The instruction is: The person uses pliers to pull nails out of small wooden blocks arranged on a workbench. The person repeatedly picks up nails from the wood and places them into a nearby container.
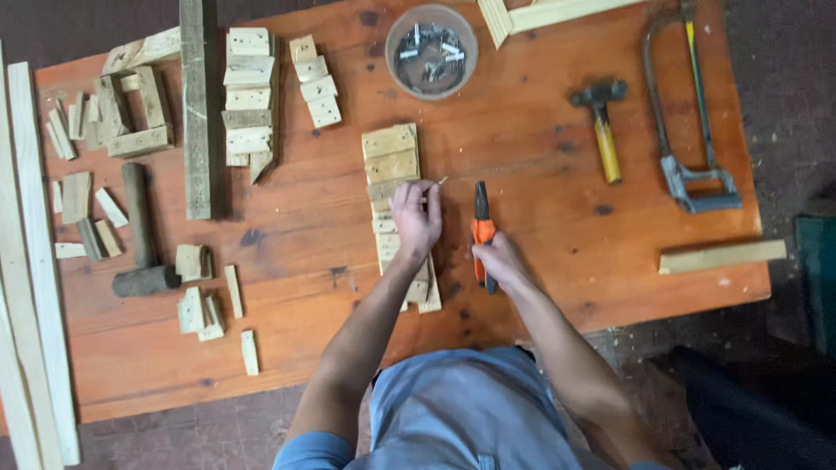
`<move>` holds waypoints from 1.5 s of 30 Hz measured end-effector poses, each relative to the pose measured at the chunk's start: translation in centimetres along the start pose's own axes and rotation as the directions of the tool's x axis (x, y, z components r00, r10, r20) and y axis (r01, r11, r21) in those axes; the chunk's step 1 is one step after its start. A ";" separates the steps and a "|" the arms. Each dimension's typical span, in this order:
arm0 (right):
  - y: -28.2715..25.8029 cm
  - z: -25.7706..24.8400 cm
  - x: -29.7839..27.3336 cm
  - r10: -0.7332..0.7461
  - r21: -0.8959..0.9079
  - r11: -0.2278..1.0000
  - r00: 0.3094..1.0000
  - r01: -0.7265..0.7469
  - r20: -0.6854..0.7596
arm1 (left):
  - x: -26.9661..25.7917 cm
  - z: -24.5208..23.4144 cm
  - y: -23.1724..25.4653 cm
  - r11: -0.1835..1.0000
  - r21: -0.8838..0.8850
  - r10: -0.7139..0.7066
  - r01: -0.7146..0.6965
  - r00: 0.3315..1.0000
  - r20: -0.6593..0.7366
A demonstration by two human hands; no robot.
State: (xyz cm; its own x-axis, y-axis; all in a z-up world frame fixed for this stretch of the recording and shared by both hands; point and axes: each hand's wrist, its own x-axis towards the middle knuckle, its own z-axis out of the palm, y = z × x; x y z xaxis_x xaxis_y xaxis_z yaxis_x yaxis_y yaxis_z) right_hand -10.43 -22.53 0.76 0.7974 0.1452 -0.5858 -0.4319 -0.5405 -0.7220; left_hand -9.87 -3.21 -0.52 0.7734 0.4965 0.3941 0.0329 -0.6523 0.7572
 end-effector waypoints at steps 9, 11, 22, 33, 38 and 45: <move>-0.9 -2.6 4.0 -0.041 0.079 0.996 0.995 0.034 0.092 | 13.3 5.3 -3.4 0.969 0.241 0.045 -0.047 0.999 0.013; -1.5 -3.2 5.0 -0.046 0.079 0.996 0.994 0.038 0.102 | 15.0 7.0 -5.4 0.962 0.271 0.042 -0.040 0.999 -0.001; -2.0 -3.9 8.5 -0.156 0.068 0.987 0.972 0.146 0.175 | 17.6 8.8 -9.4 0.940 0.331 0.059 -0.086 0.994 0.092; 1.6 -0.4 6.7 -0.371 -0.378 0.779 0.854 0.500 0.365 | 4.2 -1.6 -7.6 0.765 -0.405 -0.527 0.501 0.848 0.056; 0.1 2.3 4.4 -0.465 -0.542 0.559 0.778 0.628 0.422 | -3.8 -7.0 -11.2 0.584 -0.526 -0.755 0.619 0.652 -0.072; -1.1 6.5 -1.5 -0.489 -0.782 0.296 0.790 0.549 0.370 | -13.3 -11.0 -8.7 0.712 -0.034 -0.701 0.701 0.713 -0.003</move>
State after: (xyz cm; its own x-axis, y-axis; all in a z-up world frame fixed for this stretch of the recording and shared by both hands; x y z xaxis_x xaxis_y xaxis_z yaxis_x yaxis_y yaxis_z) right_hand -13.86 -16.81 0.01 0.6854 0.6856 -0.2454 0.6395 -0.7279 -0.2475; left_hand -27.37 2.17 -6.59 0.5262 0.8132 -0.2487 0.5443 -0.0974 0.8333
